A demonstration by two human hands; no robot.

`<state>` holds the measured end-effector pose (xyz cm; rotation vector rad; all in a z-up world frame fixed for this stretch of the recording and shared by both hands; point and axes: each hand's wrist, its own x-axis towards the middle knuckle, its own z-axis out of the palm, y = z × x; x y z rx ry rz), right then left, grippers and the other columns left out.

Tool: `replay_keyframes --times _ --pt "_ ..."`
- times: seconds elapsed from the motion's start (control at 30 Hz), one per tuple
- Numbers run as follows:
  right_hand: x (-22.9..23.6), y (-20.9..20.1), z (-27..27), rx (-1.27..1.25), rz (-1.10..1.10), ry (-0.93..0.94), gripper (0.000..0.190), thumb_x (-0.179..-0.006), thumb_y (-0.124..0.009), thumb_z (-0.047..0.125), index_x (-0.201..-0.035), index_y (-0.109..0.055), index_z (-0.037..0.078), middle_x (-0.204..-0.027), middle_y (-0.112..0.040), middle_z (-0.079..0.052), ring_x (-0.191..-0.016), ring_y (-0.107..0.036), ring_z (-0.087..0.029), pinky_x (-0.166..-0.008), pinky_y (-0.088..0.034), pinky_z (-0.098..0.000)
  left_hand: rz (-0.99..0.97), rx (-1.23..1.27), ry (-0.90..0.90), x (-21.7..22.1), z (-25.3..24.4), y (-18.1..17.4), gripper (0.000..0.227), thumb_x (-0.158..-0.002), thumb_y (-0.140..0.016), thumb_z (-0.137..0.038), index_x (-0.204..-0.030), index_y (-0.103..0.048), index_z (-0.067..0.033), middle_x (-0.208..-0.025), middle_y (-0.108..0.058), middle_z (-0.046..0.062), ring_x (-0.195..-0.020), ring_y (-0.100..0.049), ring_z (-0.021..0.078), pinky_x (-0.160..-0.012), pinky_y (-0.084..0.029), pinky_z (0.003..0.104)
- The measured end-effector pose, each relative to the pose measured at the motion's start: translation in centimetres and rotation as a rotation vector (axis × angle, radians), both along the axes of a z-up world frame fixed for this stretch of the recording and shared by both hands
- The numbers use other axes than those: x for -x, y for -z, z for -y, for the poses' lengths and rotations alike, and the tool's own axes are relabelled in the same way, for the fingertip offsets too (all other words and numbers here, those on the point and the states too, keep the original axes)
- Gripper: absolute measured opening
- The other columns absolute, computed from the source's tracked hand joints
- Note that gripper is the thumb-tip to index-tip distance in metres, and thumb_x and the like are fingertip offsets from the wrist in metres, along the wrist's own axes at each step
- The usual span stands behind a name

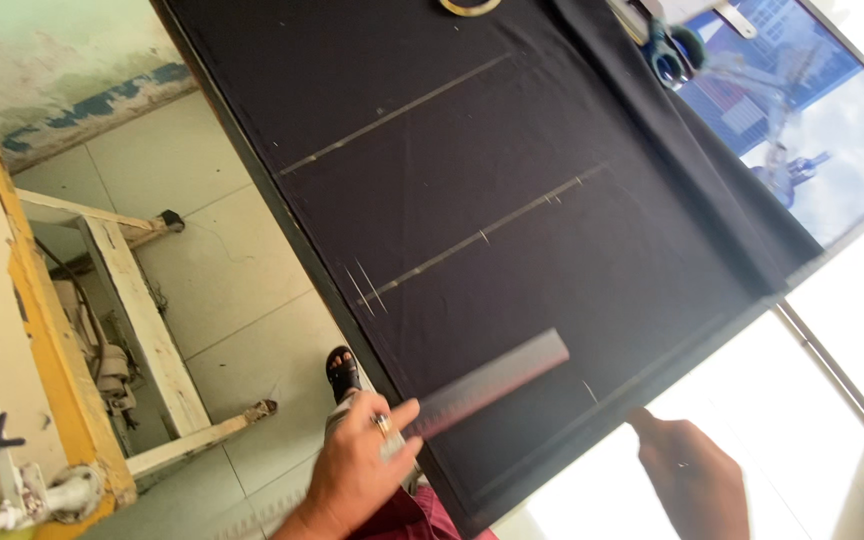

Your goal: The person measures and marks a large piece of black fabric on a table using a measuring tape, a ruler, and a yellow chalk-like marker. They draw multiple straight lines and crosshairs to create a grid pattern on the fabric.

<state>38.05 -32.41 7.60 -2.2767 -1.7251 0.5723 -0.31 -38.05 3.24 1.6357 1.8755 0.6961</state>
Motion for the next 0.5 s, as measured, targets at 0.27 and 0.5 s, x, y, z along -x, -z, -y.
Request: replay_keyframes --times 0.27,0.5 --pt "17.4 -0.8 -10.1 -0.122 -0.306 0.239 0.018 -0.088 -0.079 0.026 -0.097 -0.078 0.011 -0.066 -0.058 -0.001 -0.065 -0.047 -0.012 -0.067 -0.043 -0.0259 -0.085 -0.234 -0.11 20.7 -22.6 0.6 0.044 -0.084 -0.081 -0.025 -0.127 -0.078 -0.0162 -0.098 -0.052 0.001 -0.056 -0.052 0.0175 -0.064 -0.051 0.035" --pt "33.8 0.7 -22.4 -0.125 -0.343 0.105 0.019 -0.091 -0.079 0.03 -0.089 -0.071 0.013 -0.065 -0.064 0.003 -0.063 -0.051 -0.007 -0.064 -0.044 -0.0253 -0.008 -0.094 -0.018 28.7 -30.8 1.5 0.046 -0.083 -0.083 -0.029 -0.126 -0.076 -0.0169 -0.105 -0.056 0.001 -0.075 -0.063 0.0189 -0.061 -0.056 0.036"
